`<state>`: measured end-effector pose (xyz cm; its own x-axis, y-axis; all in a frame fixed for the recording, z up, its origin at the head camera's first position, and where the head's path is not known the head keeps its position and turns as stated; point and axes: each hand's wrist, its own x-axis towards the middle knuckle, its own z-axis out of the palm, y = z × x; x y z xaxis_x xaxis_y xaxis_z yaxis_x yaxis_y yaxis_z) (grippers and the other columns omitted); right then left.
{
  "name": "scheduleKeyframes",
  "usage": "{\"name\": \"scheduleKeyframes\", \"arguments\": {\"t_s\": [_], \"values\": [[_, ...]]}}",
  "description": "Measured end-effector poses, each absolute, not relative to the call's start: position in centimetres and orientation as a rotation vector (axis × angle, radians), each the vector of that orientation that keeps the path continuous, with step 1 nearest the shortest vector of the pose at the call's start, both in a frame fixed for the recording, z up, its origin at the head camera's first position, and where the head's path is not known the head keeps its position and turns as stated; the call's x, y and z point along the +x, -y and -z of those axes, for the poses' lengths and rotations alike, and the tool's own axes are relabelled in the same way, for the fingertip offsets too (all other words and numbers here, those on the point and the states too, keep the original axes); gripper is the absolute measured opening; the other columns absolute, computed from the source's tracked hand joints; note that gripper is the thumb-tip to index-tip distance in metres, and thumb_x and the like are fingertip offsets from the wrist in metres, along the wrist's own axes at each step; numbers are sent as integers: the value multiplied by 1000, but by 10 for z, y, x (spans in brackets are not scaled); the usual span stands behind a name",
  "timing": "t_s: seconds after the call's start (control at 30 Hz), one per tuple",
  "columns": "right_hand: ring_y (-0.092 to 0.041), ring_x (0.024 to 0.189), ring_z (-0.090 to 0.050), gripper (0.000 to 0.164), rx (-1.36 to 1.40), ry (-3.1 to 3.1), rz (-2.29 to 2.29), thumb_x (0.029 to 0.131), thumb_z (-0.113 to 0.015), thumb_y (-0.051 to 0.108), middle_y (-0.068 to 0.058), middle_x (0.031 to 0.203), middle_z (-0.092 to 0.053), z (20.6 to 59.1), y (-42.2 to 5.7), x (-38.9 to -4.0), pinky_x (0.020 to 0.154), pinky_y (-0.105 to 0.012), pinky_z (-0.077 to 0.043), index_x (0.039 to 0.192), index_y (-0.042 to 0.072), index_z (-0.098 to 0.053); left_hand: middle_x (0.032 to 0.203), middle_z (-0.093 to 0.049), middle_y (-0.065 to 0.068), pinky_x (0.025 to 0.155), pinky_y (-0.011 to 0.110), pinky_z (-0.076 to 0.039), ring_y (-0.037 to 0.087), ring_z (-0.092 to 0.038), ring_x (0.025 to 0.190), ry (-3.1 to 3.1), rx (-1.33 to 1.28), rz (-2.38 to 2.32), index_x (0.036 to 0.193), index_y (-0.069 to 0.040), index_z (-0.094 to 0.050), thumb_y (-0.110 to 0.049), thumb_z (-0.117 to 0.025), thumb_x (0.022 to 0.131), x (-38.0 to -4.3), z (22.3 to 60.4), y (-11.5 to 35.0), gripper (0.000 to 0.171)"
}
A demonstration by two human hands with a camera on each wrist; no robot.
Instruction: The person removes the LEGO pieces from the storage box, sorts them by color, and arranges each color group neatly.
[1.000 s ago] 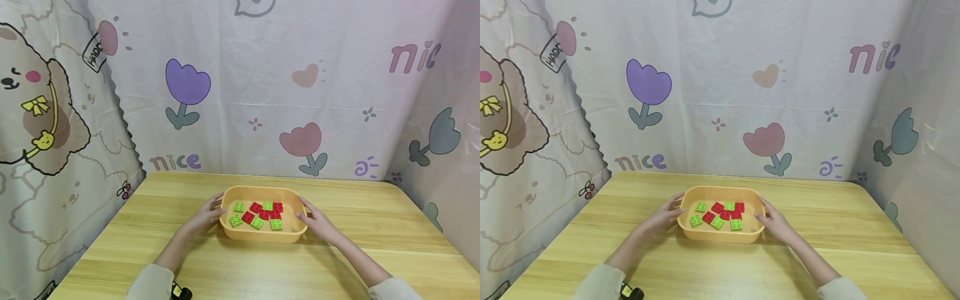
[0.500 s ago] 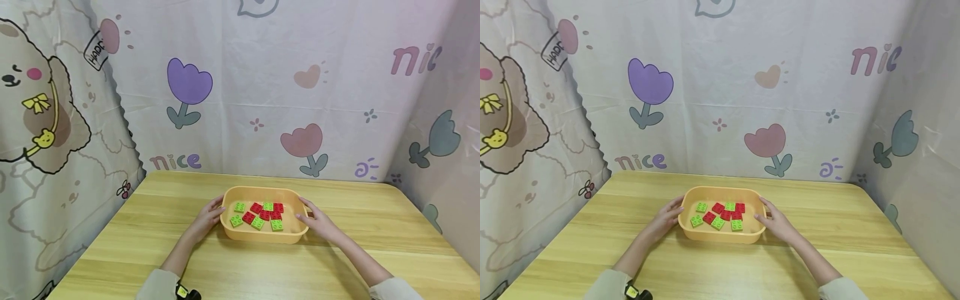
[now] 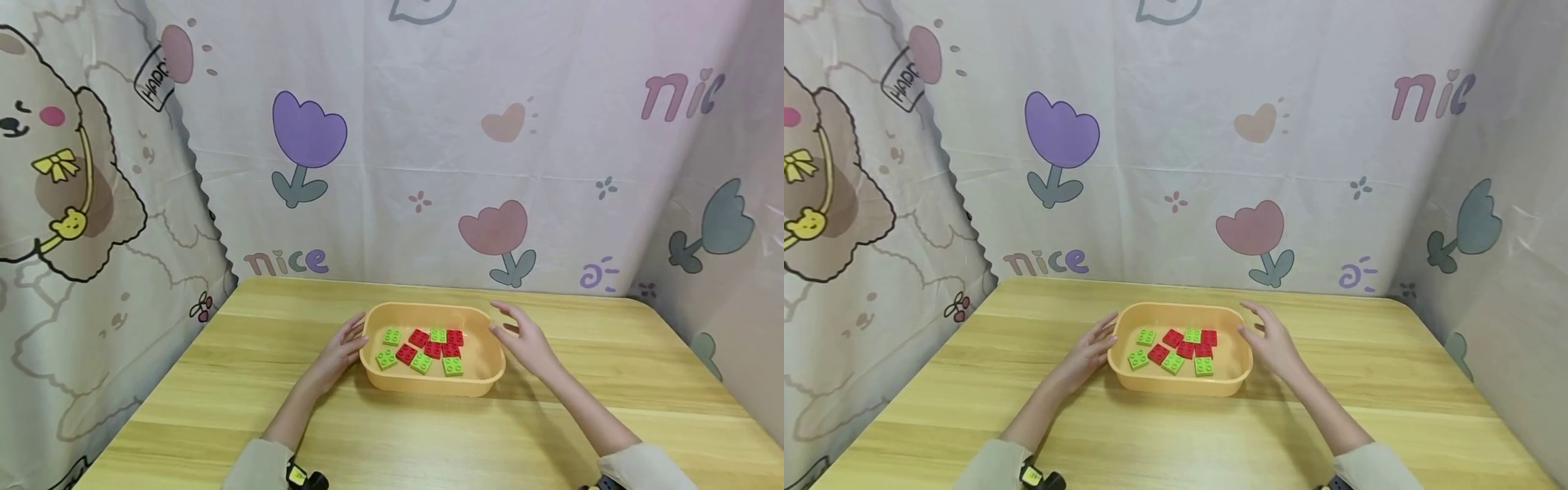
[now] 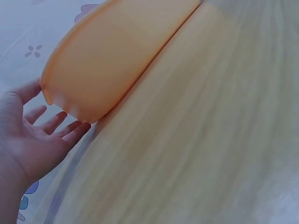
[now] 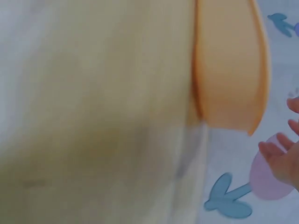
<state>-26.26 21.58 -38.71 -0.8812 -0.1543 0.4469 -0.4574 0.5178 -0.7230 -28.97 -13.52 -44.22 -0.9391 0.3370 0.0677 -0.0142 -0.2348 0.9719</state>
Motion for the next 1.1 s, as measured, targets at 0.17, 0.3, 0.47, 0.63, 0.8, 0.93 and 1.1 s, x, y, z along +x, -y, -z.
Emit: {"name": "scheduleKeyframes", "arguments": {"t_s": [0.17,0.3,0.47,0.63,0.8,0.93,1.1], "values": [[-39,113,-47,39,647,2415,-1412,86,-62,1,-23,122,-51,366,-183,-269,88,-45,-46,123,-7,-51,146,-23,19,97,36,-38,34,-31,128,-1815,396,-2259,145,-8,-24,-8,-51,93,-288,441,137,58],[-41,108,-50,38,777,2492,-1501,86,-59,-4,-25,120,-52,350,-150,-265,88,-44,-46,122,-10,-49,146,-23,20,97,36,-38,35,-31,128,-1828,403,-2254,145,-7,-24,-7,-51,93,-288,441,137,59],[-40,109,-50,39,946,2600,-1501,87,-58,-2,-25,120,-53,356,-122,-275,89,-43,-46,124,-9,-48,146,-21,21,98,37,-37,35,-30,128,-1834,407,-2248,145,-8,-24,-5,-52,92,-289,441,137,60],[-36,106,-53,39,1083,2676,-1463,85,-64,5,-22,116,-57,383,-106,-300,85,-37,-48,121,-5,-53,147,-18,22,99,38,-35,36,-28,129,-1812,435,-2237,145,-7,-22,-5,-52,92,-290,441,136,61],[-31,103,-56,35,1149,2782,-1401,83,-66,6,-18,110,-61,389,-90,-302,86,-42,-47,116,-3,-59,147,-17,23,101,40,-32,37,-27,129,-1804,458,-2220,146,-7,-21,-7,-52,93,-289,439,136,61],[-26,97,-59,31,1194,2810,-1369,82,-66,3,-15,105,-64,397,-81,-306,82,-35,-50,112,-2,-61,147,-18,22,101,41,-32,36,-27,129,-1810,446,-2221,145,-7,-22,-7,-52,93,-288,440,138,61],[-27,95,-60,29,1239,2805,-1386,80,-66,-3,-15,104,-64,404,-75,-307,79,-29,-51,109,-4,-61,147,-17,23,101,41,-32,37,-27,129,-1796,452,-2232,146,-6,-20,-5,-50,93,-287,442,139,61]]}}
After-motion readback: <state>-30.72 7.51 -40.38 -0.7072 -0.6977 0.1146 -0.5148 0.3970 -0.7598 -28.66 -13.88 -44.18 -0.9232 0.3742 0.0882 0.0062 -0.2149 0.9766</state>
